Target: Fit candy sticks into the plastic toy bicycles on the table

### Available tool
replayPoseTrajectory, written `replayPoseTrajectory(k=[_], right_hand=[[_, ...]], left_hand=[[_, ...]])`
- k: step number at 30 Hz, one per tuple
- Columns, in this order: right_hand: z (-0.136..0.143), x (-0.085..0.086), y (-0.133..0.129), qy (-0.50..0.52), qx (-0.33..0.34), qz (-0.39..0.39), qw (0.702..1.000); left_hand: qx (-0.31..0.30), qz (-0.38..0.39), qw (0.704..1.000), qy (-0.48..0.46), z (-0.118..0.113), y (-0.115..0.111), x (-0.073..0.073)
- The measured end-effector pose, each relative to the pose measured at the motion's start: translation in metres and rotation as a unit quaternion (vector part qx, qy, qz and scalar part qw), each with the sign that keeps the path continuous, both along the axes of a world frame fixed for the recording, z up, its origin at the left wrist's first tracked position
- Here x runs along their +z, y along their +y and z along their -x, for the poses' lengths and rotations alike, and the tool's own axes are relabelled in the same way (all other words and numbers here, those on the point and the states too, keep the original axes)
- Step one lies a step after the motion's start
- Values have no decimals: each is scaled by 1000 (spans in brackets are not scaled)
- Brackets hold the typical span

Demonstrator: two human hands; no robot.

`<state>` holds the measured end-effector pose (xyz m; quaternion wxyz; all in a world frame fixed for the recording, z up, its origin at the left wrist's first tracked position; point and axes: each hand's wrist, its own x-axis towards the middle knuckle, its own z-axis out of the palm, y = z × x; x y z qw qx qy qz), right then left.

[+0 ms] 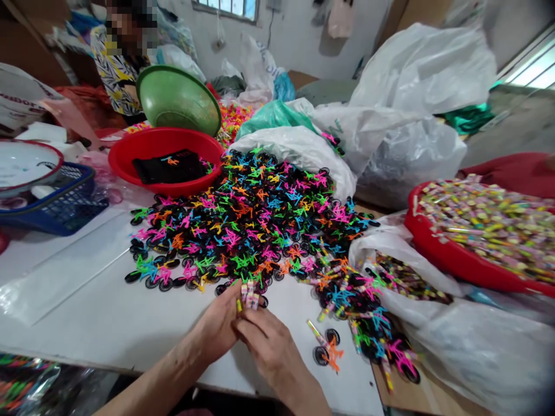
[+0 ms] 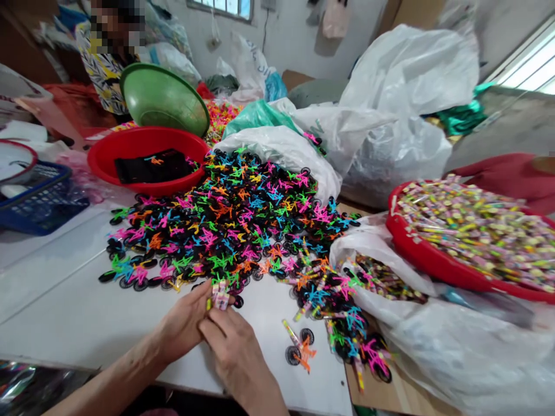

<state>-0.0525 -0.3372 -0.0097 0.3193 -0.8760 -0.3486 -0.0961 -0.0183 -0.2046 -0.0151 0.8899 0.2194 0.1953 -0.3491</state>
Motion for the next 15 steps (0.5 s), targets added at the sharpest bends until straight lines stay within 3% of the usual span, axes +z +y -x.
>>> replayPoseTrajectory(k=[3,5,8,10,12,15], right_hand=[[-2,15,-9,57,-24,-127,990],[-5,25,-15,135,-61,-170,974],[-21,29,-27,230,-82,-143,959],[-46,24,-38,246,-105,-116,957],[-82,13,-51,208,-197,-91,954],[-139,-1,-63,112,-353,-60,927]], left_hand=[[-29,9,999,8,4,-2,-3],[-31,-17,999,5,9,-2,-6],[-50,-58,996,-49,14,2,-9],[-54,-90,992,-74,16,5,-11],[-30,-130,987,-93,16,7,-13],[7,-187,972,-139,15,9,-15]])
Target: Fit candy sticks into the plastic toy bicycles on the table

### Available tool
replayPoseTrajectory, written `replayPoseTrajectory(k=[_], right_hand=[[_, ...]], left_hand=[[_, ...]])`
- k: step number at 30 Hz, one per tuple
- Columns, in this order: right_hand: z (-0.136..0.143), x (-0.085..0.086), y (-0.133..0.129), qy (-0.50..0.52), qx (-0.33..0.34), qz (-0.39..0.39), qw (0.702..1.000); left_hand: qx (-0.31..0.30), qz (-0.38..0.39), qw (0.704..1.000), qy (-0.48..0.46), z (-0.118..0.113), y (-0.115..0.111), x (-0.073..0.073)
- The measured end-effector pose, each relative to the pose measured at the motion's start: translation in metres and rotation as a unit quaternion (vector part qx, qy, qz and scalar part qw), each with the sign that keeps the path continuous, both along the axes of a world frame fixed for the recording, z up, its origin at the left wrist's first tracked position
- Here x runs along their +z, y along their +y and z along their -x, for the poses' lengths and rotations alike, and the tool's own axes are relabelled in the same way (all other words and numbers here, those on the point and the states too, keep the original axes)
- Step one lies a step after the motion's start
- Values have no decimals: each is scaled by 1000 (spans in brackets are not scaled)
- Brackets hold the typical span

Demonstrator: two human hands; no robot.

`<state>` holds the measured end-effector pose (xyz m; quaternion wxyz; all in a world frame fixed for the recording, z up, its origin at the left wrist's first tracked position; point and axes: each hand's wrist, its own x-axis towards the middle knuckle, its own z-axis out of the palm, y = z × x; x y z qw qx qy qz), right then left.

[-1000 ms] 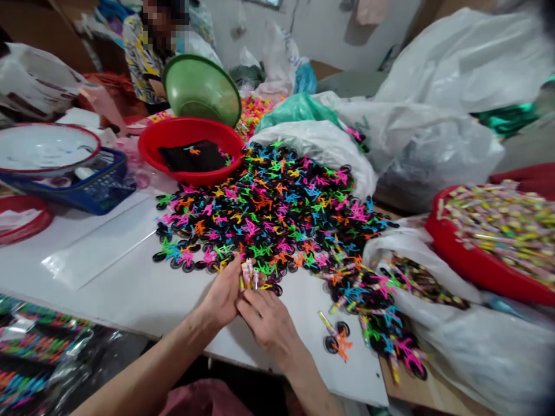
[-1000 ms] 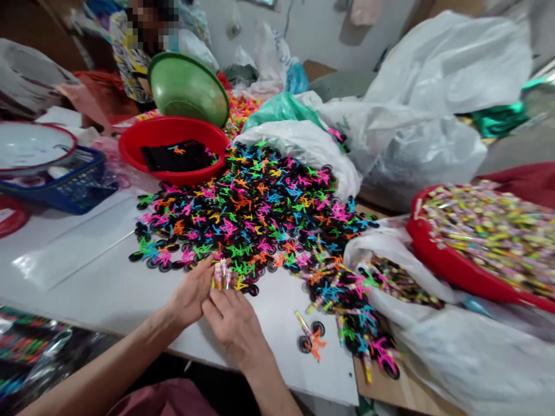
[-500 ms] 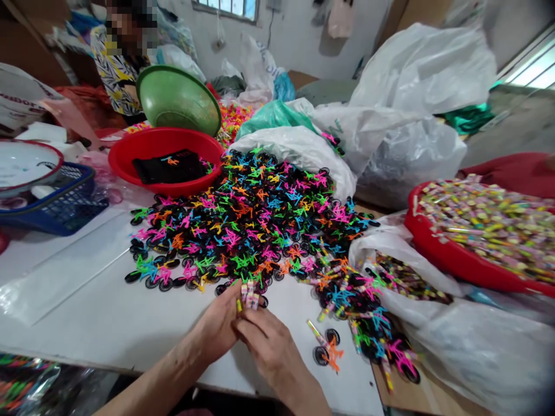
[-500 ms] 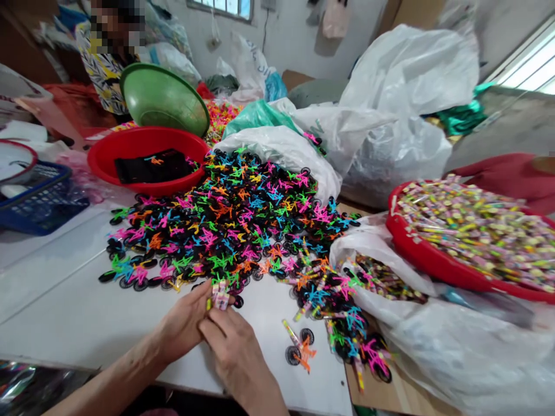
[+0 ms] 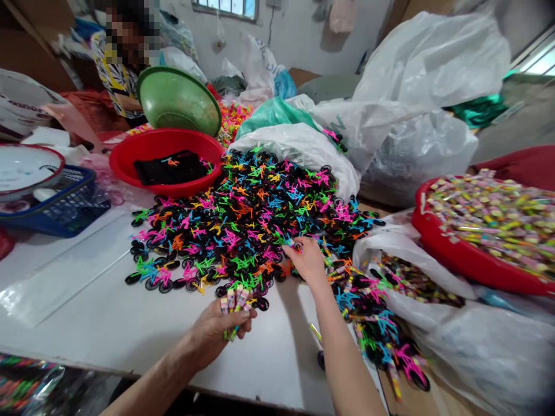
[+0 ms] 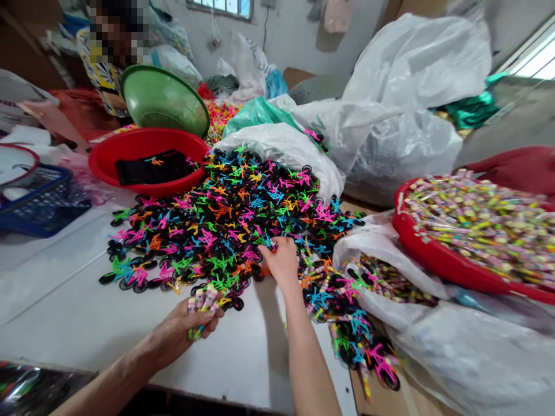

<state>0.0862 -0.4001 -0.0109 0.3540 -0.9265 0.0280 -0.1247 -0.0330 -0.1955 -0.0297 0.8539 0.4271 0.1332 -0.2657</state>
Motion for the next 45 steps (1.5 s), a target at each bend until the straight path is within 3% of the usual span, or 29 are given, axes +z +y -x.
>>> replayPoseTrajectory(k=[2,4,8,13,17,23,26,30,33,39,42,44,45], right_hand=[[-22,-2,1,-19,-25,11,999],[-23,3,9,-41,-10,-5,999],[15,20,28,-12,88,-125,988],[53,11,50,155,163,-351,909],[58,0,72,204,155,-442,860],[80,-8,100,160,98,-464,866],[95,-13,101,135,57,-469,871],[104,-2,91,78,51,-430,898],[106,7,86,127,88,-385,910],[114,1,92,197,68,-484,850],[120,-3,93,240,71,-500,829],[124,-6,94,245,60,-502,827],[126,-8,95,232,55,-483,843]], left_hand=[[20,-13,1000,-15,-3,1,2],[64,-8,998,-14,-10,4,8],[171,-31,983,-59,-35,12,25],[158,-93,974,-136,-47,15,25],[142,-75,978,-134,-33,19,13],[178,-70,969,-153,-21,24,15],[142,-78,976,-144,-18,23,15],[98,-75,983,-139,-13,27,11],[83,-76,982,-148,-10,33,8],[102,-120,974,-162,-6,40,1],[91,-178,953,-225,-1,40,3],[67,-238,926,-284,4,39,3],[55,-265,912,-307,7,38,2]])
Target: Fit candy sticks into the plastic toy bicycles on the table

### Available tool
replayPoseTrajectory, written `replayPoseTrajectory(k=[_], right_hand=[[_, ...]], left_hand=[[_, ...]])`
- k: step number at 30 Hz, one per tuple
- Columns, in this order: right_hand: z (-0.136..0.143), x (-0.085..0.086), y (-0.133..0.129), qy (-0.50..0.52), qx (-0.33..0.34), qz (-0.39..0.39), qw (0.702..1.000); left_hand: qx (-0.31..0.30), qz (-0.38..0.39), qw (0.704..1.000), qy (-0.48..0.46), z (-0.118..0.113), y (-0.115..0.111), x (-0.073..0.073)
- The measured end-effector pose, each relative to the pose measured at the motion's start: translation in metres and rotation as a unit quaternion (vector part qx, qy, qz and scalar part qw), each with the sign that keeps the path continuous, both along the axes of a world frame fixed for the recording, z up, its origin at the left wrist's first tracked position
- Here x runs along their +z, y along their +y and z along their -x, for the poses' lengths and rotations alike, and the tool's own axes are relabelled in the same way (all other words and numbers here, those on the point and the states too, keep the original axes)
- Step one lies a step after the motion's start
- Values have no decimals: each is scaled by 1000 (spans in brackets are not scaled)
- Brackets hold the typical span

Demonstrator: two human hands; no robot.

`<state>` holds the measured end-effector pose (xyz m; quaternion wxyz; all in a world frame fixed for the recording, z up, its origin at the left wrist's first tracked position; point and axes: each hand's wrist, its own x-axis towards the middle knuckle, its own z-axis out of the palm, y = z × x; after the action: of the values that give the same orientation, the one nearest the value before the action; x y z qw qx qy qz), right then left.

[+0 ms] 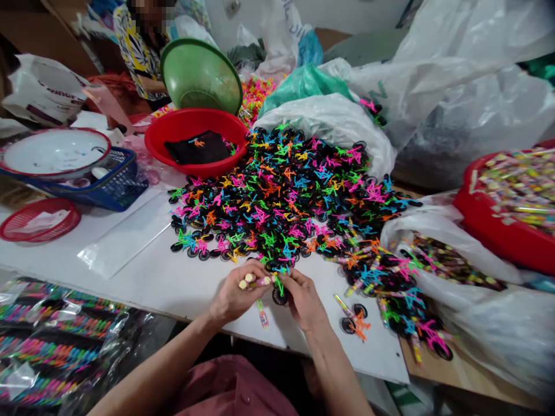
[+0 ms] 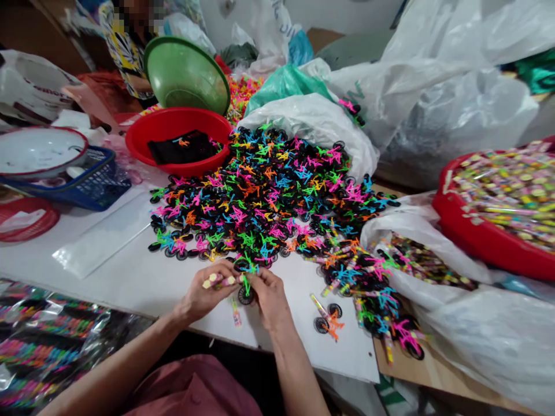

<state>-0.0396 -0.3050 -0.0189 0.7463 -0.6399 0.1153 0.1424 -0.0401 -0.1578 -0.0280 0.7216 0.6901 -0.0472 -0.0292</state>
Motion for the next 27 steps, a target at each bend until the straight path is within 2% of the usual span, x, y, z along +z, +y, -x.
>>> replayPoseTrajectory(k=[2,4,6,8,10,11,12,13,15,16,17,18,20,21,22,23,25,27], right_hand=[[4,-4,2,-59,-20,99,993],[8,-6,0,-111,-30,195,974],[12,-4,-13,-117,-11,228,967],[16,6,-42,-104,19,246,963],[18,23,-86,-105,29,330,938],[18,32,-110,-109,21,402,909],[15,41,-131,-112,5,488,865],[10,47,-150,-117,-16,578,807],[-9,51,-169,-143,-34,707,691],[-22,47,-169,-163,-24,739,653],[-37,40,-164,-182,4,753,633],[-53,32,-157,-195,42,753,627],[-84,15,-139,-200,116,740,632],[-97,8,-131,-197,142,733,635],[-107,3,-126,-195,161,726,640],[-113,-1,-122,-196,172,718,646],[-115,-4,-114,-207,187,704,654],[-103,-5,-99,-237,179,682,668]], left_hand=[[4,-48,999,-23,6,-6,-3],[22,-70,997,-30,10,-16,-7],[18,-74,997,-35,12,-28,-9],[-23,-79,996,-27,11,-35,-8],[-58,-104,993,10,10,-32,-7],[-70,-135,988,34,10,-26,-7],[-85,-178,979,52,11,-19,-7],[-111,-228,966,56,13,-11,-8],[-190,-337,922,21,20,3,-11],[-232,-386,893,-7,24,6,-13],[-264,-431,862,-31,28,8,-14],[-286,-469,834,-49,32,7,-15],[-299,-532,789,-65,36,1,-18],[-294,-548,780,-67,37,-2,-19],[-283,-550,783,-68,37,-4,-21],[-270,-534,798,-70,35,-5,-22],[-227,-449,862,-66,31,-3,-23],[-164,-311,936,-12,25,0,-24]])
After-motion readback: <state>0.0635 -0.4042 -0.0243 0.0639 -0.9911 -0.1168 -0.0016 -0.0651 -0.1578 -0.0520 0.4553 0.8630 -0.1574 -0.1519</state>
